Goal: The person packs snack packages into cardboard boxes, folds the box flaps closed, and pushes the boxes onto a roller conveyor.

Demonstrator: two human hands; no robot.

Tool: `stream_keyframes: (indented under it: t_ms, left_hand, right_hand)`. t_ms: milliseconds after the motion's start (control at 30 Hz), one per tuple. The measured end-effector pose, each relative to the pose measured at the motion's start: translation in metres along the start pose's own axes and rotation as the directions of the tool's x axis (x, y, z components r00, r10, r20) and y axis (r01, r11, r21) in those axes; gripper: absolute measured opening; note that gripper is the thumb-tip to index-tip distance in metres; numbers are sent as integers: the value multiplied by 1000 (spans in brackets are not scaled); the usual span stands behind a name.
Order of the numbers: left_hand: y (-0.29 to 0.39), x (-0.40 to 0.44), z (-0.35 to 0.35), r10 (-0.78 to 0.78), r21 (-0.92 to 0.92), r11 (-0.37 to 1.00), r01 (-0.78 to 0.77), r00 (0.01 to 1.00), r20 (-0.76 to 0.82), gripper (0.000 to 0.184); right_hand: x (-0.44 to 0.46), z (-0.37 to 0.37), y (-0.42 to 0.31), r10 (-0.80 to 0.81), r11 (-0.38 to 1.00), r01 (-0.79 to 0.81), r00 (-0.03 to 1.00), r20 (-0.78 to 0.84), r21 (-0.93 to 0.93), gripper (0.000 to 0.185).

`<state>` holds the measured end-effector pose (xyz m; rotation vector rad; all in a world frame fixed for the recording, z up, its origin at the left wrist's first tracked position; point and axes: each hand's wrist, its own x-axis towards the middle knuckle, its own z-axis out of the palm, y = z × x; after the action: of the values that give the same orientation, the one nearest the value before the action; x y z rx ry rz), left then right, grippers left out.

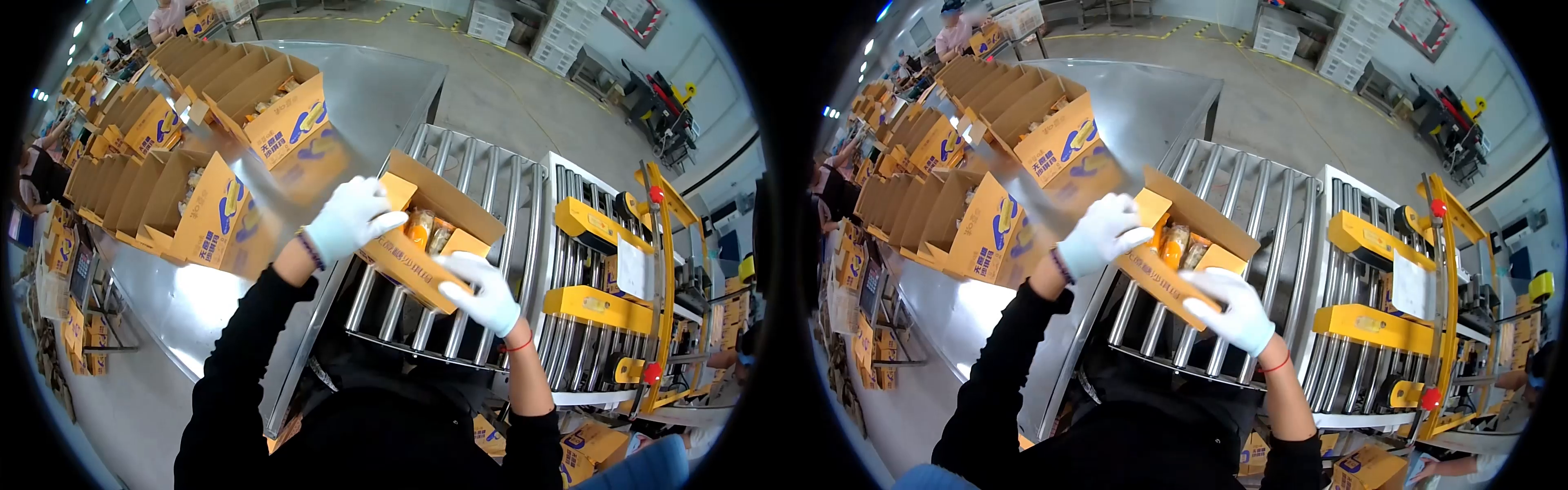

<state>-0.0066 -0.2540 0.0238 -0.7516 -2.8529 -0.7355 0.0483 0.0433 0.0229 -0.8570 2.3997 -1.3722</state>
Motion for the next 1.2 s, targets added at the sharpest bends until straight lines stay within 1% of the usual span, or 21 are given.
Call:
stream_keyframes:
  t_ms: [33,100,167,233,267,300,333,367,500,567,600,633,700,733,833,900,967,1000,1067,1133,1200]
  left_hand:
    - [-7,8,18,116,121,988,-99,984,-137,35]
    - [-9,13,38,109,154,986,-71,961,-253,35]
    - [-5,16,41,70,141,990,-28,952,-299,40]
    - [1,10,41,-318,-191,945,266,888,-333,53]
    - [-10,8,49,-322,-186,944,273,885,-335,53]
    - [-31,6,62,-395,-546,802,243,901,-179,57]
    - [-47,4,65,-397,-820,528,221,918,-8,60]
    - [-55,1,57,-301,-876,382,293,936,182,61]
    - [-32,23,57,-197,-873,410,265,960,198,51]
    - [-10,48,100,-376,-889,400,224,924,63,48]
    - [23,56,110,-435,-714,679,169,877,-205,48]
    - [43,70,140,-496,-638,717,279,848,-186,56]
    - [81,80,172,-318,-646,724,242,948,-1,78]
    - [89,84,218,-198,-630,776,39,962,-185,81]
    - [84,64,150,-77,-762,609,222,972,222,61]
    - [42,47,101,-6,-771,444,457,862,508,54]
    - [-3,24,59,-80,-361,925,119,989,123,45]
    - [-38,19,55,-212,-369,913,173,975,-70,40]
    - [-95,15,17,-180,-107,983,149,893,-413,33]
    - [-127,17,-31,-218,-54,971,232,772,-597,45]
    - [-158,16,-78,-173,330,828,453,766,-619,52]
  right_hand:
    - [5,-1,1,-106,960,77,990,-94,-270,56]
    - [17,-5,-1,-277,739,120,951,-137,-663,64]
    - [26,-10,-26,-288,625,-2,929,-233,-780,76]
    - [30,3,-28,-227,570,-211,889,-398,-795,88]
    - [25,15,-22,-220,615,-229,869,-443,-754,94]
    - [18,28,-33,-157,652,-200,908,-389,-731,95]
    - [8,43,-44,-97,688,-176,939,-329,-704,96]
    - [-3,59,-38,-68,688,-136,966,-250,-713,99]
    - [-30,38,-11,-26,665,-162,971,-239,-729,98]
    - [-30,15,7,21,577,-278,945,-326,-768,103]
    - [-27,5,25,23,521,-340,923,-385,-783,105]
    - [-22,-9,35,39,505,-376,909,-414,-777,107]
    - [-7,-32,32,90,485,-423,895,-438,-765,107]
    - [-3,-38,40,78,482,-416,897,-435,-771,107]
    - [5,-50,71,-64,469,-401,873,-483,-787,99]
    - [5,-55,72,-42,479,-400,879,-475,-782,98]
    - [5,-61,76,-15,482,-389,893,-451,-785,93]
    - [6,-66,79,-7,491,-393,891,-454,-778,93]
    - [6,-79,84,-77,520,-306,913,-401,-797,90]
    - [-1,-91,87,-108,546,-282,910,-400,-789,88]
    - [-19,-101,88,-97,581,-234,931,-352,-779,86]
